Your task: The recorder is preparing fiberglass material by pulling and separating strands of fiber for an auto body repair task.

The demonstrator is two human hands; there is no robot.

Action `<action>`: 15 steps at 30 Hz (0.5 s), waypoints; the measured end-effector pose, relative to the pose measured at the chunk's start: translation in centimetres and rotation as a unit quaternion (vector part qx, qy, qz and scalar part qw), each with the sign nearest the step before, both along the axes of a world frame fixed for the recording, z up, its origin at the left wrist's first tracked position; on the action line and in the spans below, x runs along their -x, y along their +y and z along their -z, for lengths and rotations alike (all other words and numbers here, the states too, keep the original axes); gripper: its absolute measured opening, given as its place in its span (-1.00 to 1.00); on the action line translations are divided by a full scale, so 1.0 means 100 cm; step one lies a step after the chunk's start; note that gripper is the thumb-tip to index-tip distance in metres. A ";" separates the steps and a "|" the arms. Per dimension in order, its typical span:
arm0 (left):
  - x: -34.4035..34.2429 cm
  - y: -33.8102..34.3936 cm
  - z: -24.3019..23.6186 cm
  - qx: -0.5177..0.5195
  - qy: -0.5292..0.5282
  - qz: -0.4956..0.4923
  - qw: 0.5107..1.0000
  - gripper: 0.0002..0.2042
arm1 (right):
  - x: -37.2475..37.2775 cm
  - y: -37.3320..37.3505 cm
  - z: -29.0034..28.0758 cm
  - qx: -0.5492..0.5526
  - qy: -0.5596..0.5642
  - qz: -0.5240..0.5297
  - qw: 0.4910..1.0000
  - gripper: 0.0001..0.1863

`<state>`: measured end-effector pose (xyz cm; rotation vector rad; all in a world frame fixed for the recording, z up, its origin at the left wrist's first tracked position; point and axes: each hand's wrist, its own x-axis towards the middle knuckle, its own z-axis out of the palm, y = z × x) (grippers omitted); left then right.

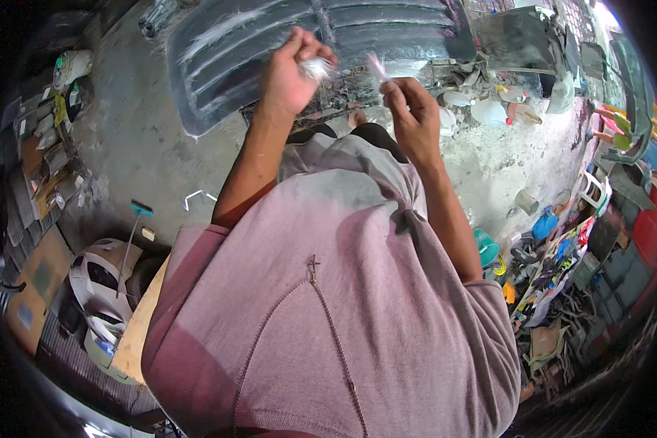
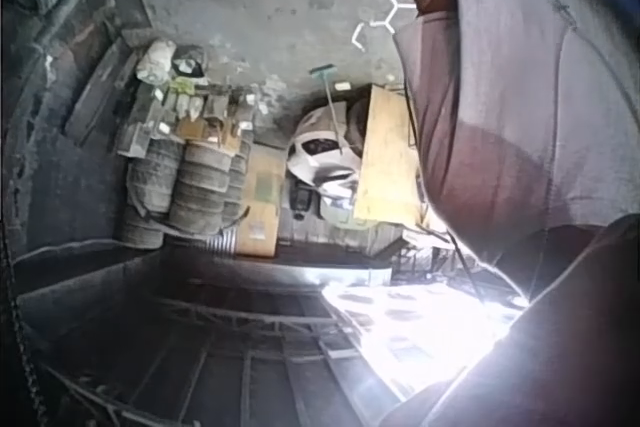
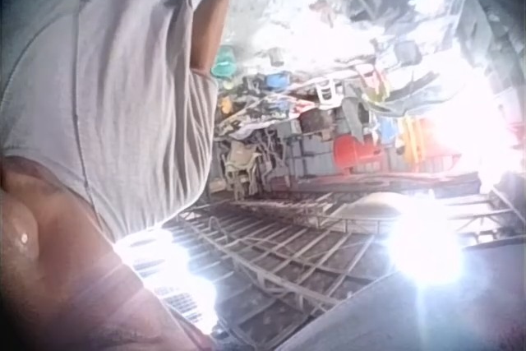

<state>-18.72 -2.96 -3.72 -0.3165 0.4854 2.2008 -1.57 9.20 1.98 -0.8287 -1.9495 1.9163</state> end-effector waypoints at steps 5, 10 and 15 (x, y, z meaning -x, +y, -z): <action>-0.030 0.008 -0.021 0.074 0.113 0.163 0.977 -0.74 | 0.004 0.007 -0.004 -0.018 0.004 -0.003 1.000 -0.80; -0.045 0.013 -0.028 0.126 0.165 0.184 0.961 -0.69 | 0.011 0.004 -0.004 -0.054 -0.002 0.029 0.998 -0.80; -0.057 0.026 -0.026 0.174 0.279 0.142 0.934 -0.79 | 0.011 0.003 0.000 -0.077 0.007 0.045 0.996 -0.80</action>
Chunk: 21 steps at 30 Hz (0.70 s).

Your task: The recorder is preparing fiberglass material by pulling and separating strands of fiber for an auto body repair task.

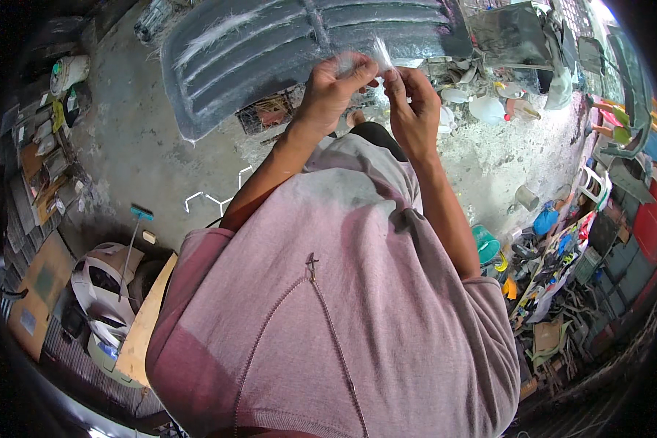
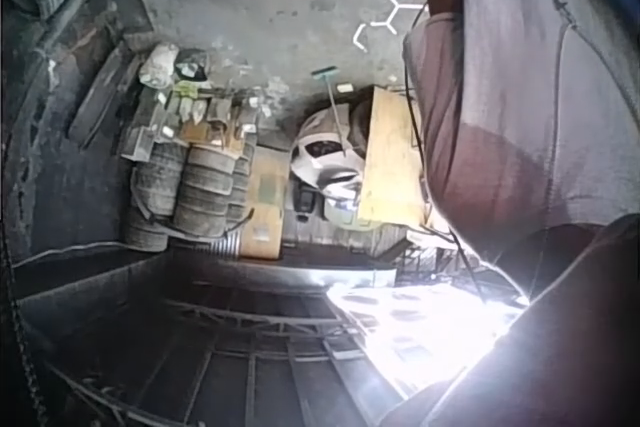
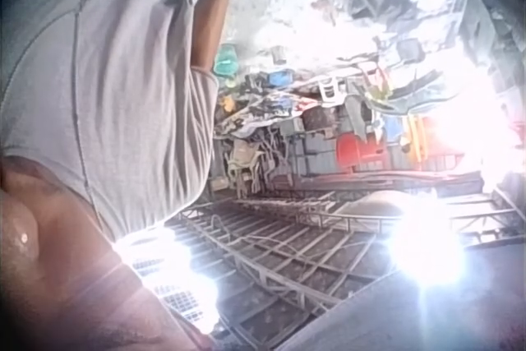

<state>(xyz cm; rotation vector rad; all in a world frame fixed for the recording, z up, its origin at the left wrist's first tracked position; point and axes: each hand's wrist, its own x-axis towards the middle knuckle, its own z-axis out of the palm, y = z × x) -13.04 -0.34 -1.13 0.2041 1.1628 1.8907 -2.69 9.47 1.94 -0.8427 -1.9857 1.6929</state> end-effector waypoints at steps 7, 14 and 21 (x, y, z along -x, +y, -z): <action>-0.007 0.001 -0.006 0.028 -0.032 0.020 0.999 -0.81 | 0.003 -0.002 0.008 0.074 0.060 0.049 0.994 -0.81; -0.006 0.000 -0.003 0.028 -0.087 -0.003 0.996 -0.82 | 0.005 -0.003 0.007 0.087 0.070 0.035 0.993 -0.82; -0.004 0.005 0.008 -0.103 -0.176 -0.007 0.979 -0.64 | 0.008 -0.001 0.004 0.081 0.054 0.026 0.995 -0.81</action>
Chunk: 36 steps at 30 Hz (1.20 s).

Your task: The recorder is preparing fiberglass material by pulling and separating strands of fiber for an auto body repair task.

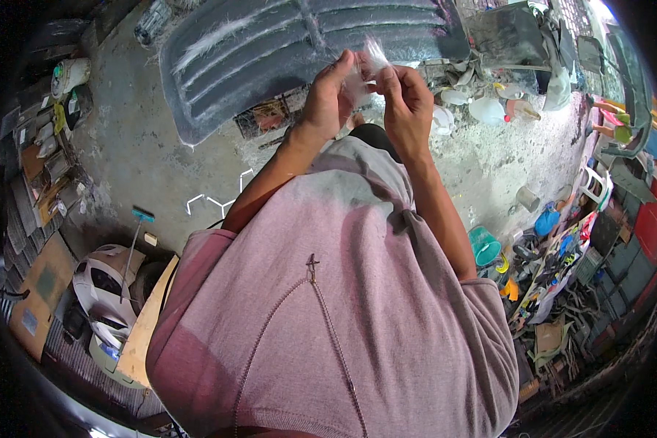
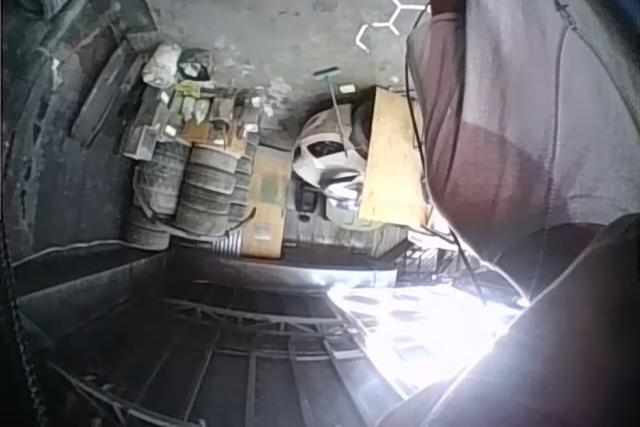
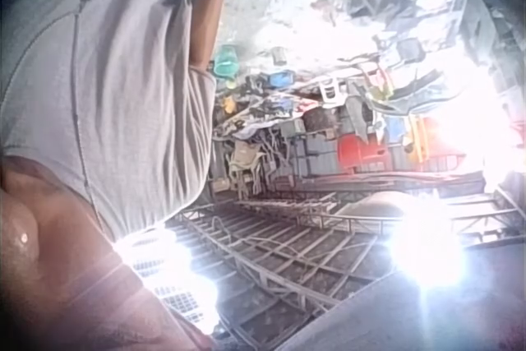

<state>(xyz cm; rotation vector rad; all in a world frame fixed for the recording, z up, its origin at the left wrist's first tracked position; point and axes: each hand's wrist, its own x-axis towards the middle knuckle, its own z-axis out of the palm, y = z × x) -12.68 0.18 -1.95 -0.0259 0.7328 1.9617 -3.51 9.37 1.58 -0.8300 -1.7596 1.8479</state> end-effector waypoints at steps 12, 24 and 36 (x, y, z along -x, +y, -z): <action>0.016 0.017 0.014 0.030 -0.218 -0.095 0.971 -0.57 | 0.002 -0.018 0.005 -0.286 -0.155 -0.077 0.942 -0.93; 0.042 -0.016 0.015 -0.007 -0.238 -0.062 0.969 -0.68 | 0.001 0.018 -0.012 -0.019 -0.063 -0.077 0.995 -0.80; 0.026 -0.008 -0.014 0.055 -0.034 0.046 0.997 -0.73 | 0.011 0.011 -0.013 -0.058 -0.109 -0.123 0.985 -0.80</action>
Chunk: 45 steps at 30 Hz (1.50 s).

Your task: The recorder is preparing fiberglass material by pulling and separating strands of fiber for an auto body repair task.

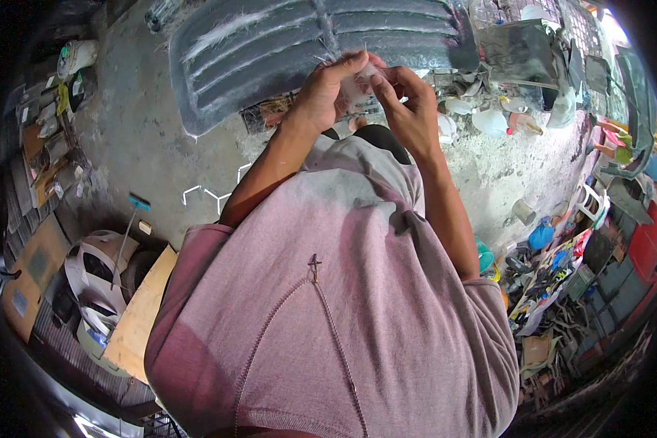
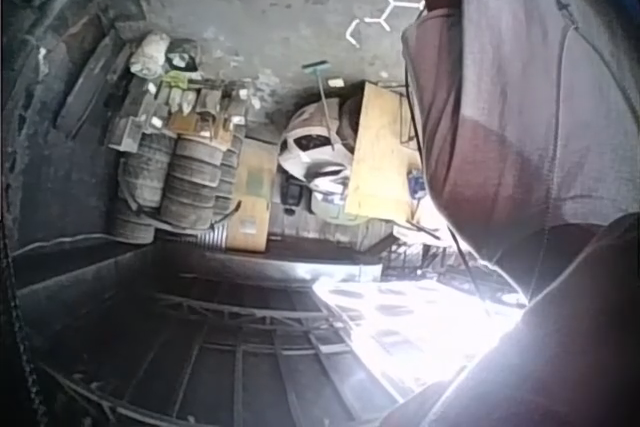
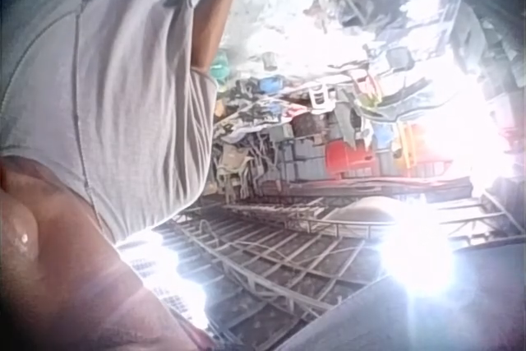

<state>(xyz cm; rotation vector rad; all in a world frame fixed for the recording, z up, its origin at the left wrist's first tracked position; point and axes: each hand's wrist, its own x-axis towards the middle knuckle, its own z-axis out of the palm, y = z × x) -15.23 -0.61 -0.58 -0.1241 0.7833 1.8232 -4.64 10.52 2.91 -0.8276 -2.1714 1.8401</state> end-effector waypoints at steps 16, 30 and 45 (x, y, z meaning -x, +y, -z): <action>0.018 -0.001 0.039 0.038 -0.071 -0.146 0.986 -0.74 | -0.012 -0.018 -0.016 -0.065 -0.036 0.029 0.997 -0.86; 0.004 -0.015 0.009 -0.157 -0.160 -0.060 0.973 -0.31 | 0.016 -0.030 -0.032 -0.341 -0.028 -0.049 0.938 -0.75; -0.006 -0.006 0.004 -0.120 0.034 0.015 0.992 -0.54 | 0.010 -0.025 -0.025 -0.437 -0.036 -0.004 0.899 -0.43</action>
